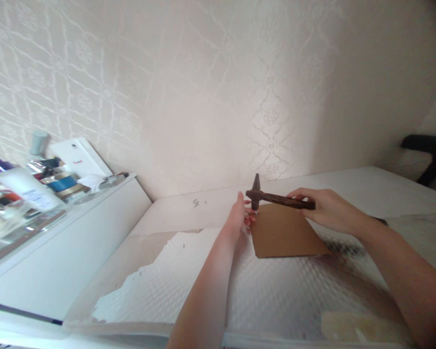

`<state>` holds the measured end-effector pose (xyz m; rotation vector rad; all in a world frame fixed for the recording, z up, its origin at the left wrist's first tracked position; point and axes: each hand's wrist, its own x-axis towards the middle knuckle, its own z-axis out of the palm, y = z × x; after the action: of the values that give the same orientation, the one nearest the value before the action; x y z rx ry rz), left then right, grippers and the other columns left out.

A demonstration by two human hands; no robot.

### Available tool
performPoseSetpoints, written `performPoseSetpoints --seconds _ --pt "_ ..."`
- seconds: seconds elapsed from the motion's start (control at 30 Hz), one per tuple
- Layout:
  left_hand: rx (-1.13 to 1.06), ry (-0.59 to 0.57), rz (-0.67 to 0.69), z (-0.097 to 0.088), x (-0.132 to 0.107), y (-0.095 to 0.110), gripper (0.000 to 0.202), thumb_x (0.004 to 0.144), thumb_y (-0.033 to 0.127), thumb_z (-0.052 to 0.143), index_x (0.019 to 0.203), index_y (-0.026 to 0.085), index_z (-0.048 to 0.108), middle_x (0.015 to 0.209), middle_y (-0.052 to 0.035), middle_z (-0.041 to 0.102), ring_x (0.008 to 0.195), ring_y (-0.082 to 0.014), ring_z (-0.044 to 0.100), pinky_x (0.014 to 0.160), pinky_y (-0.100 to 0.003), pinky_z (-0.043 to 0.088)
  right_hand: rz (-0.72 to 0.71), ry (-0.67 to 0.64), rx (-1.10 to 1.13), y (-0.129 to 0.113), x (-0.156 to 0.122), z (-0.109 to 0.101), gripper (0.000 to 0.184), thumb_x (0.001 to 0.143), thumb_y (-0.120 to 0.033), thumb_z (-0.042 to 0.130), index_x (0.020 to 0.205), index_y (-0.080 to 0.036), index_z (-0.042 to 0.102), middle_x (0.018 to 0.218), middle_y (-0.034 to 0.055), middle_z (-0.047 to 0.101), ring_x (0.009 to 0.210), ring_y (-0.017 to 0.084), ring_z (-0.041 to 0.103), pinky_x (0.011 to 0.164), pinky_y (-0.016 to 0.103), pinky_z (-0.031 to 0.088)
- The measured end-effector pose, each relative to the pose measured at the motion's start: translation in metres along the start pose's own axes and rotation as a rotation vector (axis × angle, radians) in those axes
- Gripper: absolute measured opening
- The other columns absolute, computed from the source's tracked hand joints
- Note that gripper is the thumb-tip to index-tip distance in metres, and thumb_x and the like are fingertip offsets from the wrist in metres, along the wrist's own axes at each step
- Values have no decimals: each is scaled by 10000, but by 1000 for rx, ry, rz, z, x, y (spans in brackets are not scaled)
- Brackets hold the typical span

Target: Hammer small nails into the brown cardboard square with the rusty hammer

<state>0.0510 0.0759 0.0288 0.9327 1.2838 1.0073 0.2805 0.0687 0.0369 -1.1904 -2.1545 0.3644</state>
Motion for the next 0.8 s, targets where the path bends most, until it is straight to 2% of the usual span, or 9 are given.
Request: performPoseSetpoints --seconds 0.43,0.6,0.8 --pt "-12 3 14 0 -1 0 624 868 626 257 1082 110 535 780 -99 628 490 -104 466 481 -220 319 6 -45 27 -3 0 0 279 705 -256 547 956 -265 667 864 -6 707 744 194 647 662 272 499" --pt "-19 0 11 0 0 0 615 866 620 279 1088 102 527 812 -119 633 489 -102 471 462 -218 317 9 -10 31 0 0 -1 291 705 -249 554 976 -259 660 896 7 705 767 202 649 694 288 504" --pt "-26 39 16 0 -3 1 581 877 602 276 1059 120 546 781 -77 597 511 -98 478 508 -218 336 23 -75 15 2 1 -1 288 722 -238 541 987 -255 653 910 11 701 781 211 647 727 313 504"
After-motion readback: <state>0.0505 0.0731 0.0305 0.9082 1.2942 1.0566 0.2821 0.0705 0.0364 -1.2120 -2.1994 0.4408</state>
